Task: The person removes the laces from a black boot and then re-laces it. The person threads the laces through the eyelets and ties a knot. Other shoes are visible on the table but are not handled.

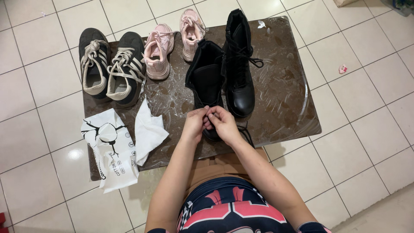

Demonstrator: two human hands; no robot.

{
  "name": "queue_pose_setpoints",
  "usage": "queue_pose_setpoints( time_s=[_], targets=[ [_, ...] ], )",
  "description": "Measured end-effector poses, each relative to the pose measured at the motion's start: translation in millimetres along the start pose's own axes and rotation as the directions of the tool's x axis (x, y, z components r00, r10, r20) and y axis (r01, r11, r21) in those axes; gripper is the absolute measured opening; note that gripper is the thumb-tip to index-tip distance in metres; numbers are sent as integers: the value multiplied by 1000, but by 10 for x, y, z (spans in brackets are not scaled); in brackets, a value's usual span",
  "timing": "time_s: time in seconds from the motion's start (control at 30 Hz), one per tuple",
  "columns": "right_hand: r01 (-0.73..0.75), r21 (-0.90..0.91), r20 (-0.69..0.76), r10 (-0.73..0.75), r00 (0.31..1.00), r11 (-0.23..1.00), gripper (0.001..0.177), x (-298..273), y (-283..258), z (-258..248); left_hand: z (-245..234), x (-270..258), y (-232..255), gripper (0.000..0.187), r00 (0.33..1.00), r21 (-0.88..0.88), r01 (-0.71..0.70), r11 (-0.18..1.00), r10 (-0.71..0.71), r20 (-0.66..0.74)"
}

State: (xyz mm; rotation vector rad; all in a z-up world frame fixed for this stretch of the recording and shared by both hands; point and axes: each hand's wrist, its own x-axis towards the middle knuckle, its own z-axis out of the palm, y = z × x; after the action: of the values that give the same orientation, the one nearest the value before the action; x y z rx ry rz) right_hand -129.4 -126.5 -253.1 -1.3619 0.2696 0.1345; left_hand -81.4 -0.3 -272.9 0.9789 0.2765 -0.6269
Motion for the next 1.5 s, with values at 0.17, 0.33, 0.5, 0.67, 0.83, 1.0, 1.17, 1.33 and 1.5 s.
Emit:
queue_pose_setpoints(
  time_s=[0.17, 0.33, 0.5, 0.67, 0.83, 1.0, 1.17, 1.33, 1.5],
  targets=[
    [161, -355, 47, -155, 987, 921, 5, -138, 10, 112, 67, -76, 180, 19, 989, -116, 145, 983, -144, 17],
    [178, -292, 205, -120, 971, 940, 4, -247, 108, -27, -58, -53, 25, 23, 999, -18, 23, 1000, -23, 39],
    [-62, 124, 42, 57, 997, 990, 8, -161, 77, -266, -84, -15, -305, 21, 994, -9, -108, 994, 108, -27],
    [-100, 63, -15, 101, 995, 993, 24, -33, 143, -196, 25, -104, -303, 24, 950, 353, -252, 901, 299, -86],
    [-112, 61, -4, 112, 994, 992, 35, 121, 176, -144, 175, -325, -140, 29, 873, 724, -338, 601, 487, 3],
    [-177, -47, 11, 178, 984, 983, 36, 147, 134, -127, 295, -490, -21, 31, 958, 755, -198, 626, 287, 14],
    [-165, 20, 8, 165, 986, 986, 34, 199, 41, -53, 310, -535, 68, 29, 975, 793, -170, 585, 215, 50],
    [-230, 62, -30, 232, 972, 971, 34, 198, 55, -36, 116, -509, 89, 32, 979, 718, -204, 665, 118, 168],
    [-122, 27, -49, 123, 991, 992, 33, 189, 156, -38, -115, -512, -9, 31, 957, 699, -213, 682, 2, 290]
  ],
)
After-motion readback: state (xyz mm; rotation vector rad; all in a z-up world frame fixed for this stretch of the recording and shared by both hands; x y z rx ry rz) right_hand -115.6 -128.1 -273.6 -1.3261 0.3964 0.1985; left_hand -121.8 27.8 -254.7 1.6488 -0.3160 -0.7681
